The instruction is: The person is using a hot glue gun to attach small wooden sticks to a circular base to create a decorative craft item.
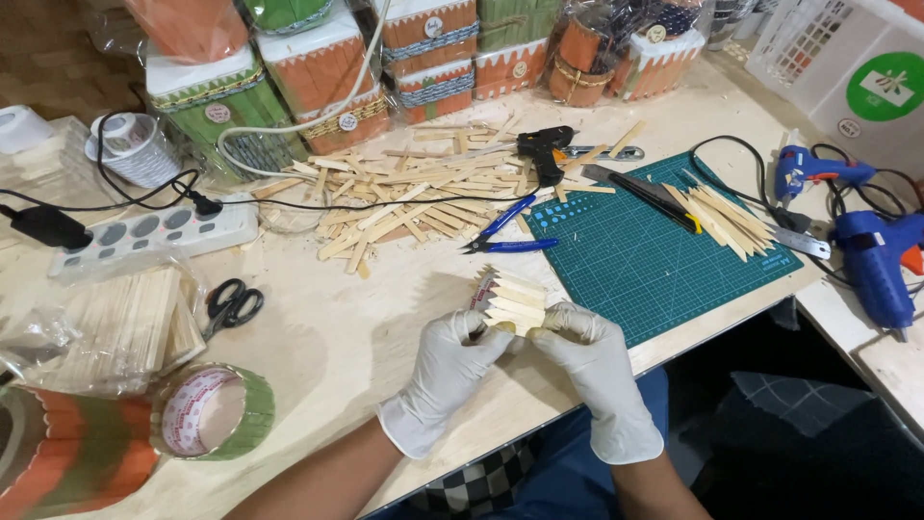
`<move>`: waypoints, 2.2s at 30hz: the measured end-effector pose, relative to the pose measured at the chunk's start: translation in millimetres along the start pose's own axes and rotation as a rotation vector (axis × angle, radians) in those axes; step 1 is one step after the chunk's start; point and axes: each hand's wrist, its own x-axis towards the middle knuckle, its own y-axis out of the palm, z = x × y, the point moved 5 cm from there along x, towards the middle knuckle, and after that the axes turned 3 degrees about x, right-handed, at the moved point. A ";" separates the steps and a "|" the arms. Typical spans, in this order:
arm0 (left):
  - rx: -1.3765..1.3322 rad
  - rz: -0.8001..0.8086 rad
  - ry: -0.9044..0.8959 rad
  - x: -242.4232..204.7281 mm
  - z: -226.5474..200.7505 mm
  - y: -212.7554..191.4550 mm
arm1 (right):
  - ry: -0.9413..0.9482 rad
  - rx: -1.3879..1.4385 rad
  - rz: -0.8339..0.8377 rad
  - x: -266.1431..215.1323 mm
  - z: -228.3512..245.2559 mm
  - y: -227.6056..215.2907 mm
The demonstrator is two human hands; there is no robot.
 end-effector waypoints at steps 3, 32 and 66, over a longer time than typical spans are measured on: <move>-0.001 0.001 0.004 0.2 3.4 0.4 | 0.034 0.019 0.000 0.1 -1.0 -1.7; 0.040 -0.005 0.020 17.0 50.8 -3.5 | 0.069 0.042 0.049 2.0 -21.7 -13.8; 0.050 0.094 0.118 4.6 5.2 9.8 | 0.078 0.167 -0.048 -2.7 -3.2 -11.0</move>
